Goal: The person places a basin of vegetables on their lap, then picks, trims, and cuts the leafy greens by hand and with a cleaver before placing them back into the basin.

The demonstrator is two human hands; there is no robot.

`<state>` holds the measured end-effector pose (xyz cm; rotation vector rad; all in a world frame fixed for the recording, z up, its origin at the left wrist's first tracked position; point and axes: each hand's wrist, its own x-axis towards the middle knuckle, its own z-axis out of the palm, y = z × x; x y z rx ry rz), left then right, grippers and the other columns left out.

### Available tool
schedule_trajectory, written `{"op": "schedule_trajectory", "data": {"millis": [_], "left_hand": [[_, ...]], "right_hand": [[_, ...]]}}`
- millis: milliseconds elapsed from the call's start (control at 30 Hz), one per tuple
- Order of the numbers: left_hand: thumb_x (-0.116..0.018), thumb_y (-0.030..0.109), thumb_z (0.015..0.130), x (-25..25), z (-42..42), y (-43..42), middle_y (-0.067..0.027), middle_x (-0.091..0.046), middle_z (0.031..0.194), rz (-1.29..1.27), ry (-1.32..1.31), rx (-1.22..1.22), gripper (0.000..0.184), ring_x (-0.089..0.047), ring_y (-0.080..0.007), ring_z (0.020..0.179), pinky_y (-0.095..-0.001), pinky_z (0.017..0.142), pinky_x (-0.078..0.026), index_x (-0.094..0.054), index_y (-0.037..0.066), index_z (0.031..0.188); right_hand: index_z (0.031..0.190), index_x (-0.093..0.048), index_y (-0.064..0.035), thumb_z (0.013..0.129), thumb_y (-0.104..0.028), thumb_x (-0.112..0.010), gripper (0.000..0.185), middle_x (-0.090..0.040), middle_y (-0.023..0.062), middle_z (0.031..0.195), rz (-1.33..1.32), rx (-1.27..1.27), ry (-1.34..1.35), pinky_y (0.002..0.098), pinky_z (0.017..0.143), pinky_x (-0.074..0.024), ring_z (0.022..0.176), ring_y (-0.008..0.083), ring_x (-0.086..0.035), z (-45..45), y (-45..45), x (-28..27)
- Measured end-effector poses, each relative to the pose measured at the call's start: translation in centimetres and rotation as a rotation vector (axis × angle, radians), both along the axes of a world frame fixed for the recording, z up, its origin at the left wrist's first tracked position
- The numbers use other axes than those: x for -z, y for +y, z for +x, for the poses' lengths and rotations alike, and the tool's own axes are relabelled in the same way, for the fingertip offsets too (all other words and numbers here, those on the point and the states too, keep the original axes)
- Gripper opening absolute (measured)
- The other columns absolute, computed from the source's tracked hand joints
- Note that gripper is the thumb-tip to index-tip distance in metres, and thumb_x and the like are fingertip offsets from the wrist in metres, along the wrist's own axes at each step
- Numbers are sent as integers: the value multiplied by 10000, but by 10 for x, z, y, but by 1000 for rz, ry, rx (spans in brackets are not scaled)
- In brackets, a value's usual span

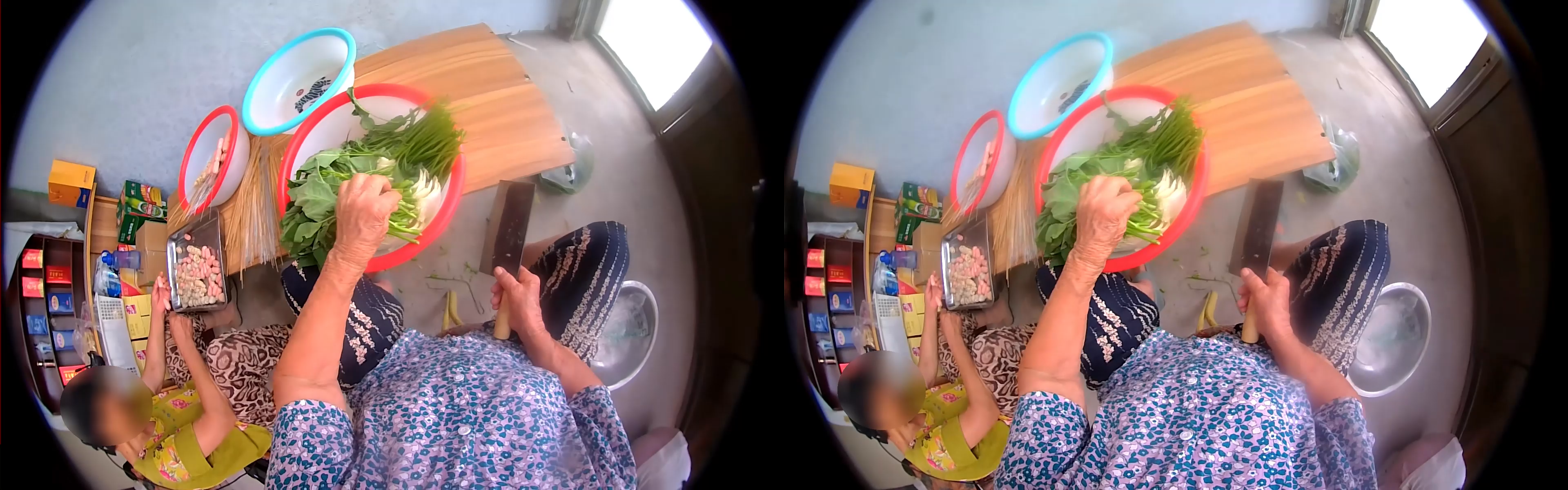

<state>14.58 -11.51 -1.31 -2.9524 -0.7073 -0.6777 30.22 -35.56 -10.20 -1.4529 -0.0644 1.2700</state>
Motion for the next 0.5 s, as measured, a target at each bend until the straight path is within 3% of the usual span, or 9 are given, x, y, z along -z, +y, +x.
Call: {"op": "schedule_trajectory", "data": {"millis": [300, 400, 500], "left_hand": [[-749, 111, 609, 6, 4, 1, -38, -607, 934, 4, 66, 15, 204, -549, -256, 940, -399, 809, -412, -678, 107, 801], [-737, 101, 642, 4, 6, 1, -56, -608, 953, -15, 63, 50, 216, -554, -258, 969, -416, 834, -405, -659, 97, 844], [-703, 98, 718, -16, 3, -1, -67, -622, 915, 33, -40, 7, 188, -582, -229, 916, -393, 783, -436, -623, 88, 887]], "right_hand": [[941, -566, 26, 899, -170, -621, 207, -556, 85, 642, -4, 24, 5, 282, 428, -429, 469, 160, -524, 1, 0, -2], [958, -571, 32, 901, -160, -616, 206, -562, 91, 658, -1, 12, 11, 288, 432, -432, 476, 162, -528, 2, -1, -1], [965, -571, 30, 903, -157, -612, 201, -561, 89, 659, -7, 16, 20, 290, 432, -432, 478, 163, -528, 1, 0, -4]]}}
